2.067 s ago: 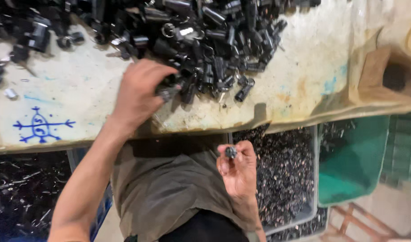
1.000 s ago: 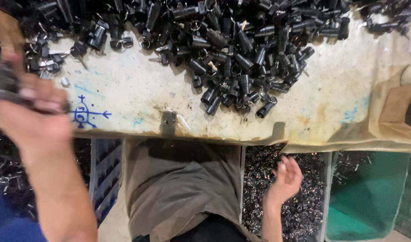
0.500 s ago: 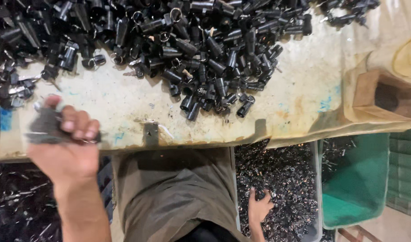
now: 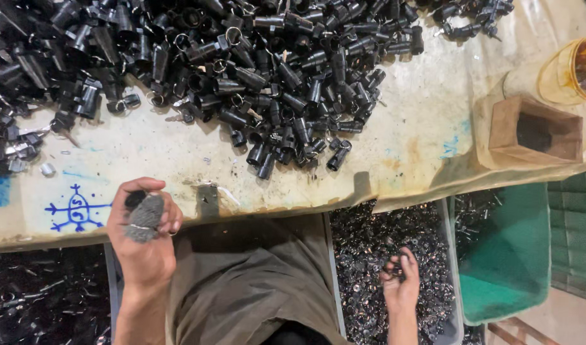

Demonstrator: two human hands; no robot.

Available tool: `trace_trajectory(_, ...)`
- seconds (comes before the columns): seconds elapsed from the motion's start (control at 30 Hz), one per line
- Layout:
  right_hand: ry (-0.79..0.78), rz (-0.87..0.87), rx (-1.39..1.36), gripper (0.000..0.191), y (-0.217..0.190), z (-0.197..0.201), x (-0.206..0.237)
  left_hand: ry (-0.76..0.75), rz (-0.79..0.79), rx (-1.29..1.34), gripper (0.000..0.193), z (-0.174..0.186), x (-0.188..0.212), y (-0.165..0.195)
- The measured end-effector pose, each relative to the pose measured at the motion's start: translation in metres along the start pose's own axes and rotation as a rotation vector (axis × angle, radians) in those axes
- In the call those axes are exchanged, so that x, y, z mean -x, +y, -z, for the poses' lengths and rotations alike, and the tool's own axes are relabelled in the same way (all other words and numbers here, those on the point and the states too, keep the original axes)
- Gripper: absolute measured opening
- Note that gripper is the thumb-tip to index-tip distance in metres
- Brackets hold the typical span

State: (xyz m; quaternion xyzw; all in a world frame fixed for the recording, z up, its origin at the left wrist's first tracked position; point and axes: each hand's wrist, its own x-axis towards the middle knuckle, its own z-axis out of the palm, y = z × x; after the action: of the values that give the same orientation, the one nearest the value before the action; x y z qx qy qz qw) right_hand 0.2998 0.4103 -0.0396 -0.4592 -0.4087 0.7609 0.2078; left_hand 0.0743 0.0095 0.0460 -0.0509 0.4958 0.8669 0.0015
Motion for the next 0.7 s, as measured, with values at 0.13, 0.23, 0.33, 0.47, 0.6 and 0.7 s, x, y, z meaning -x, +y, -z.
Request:
trace_trajectory(0.13, -0.090, -0.019, -0.387, 0.026, -0.015, 0.022, -0.002, -0.029, 0.008, -0.012, 0.018, -0.005, 0.007, -0.010)
trace_trajectory(0.23, -0.142, -0.059, -0.481, 0.024, -0.021, 0.028, 0.000, -0.015, 0.040, -0.118, 0.020, -0.013, 0.015, -0.015)
trace_trajectory(0.33, -0.472, -0.126, -0.615, 0.019, -0.020, 0.016, 0.008, -0.076, 0.040, -0.346, 0.024, -0.028, 0.025, -0.020)
trace_trajectory(0.47, -0.633, -0.258, -0.586, 0.023, 0.002, -0.034, 0.025, -0.323, -0.053, -0.638, 0.026, -0.056, 0.042, -0.024)
trace_trajectory(0.6, -0.621, -0.671, -0.431, 0.028, 0.023, -0.090, 0.050, -0.581, -0.346, -0.794, 0.037, -0.081, 0.059, -0.029)
trace_trajectory(0.7, -0.763, -0.588, -0.237, 0.024, 0.034, -0.119, 0.068, -0.668, -0.381, -0.887, 0.037, -0.087, 0.064, -0.031)
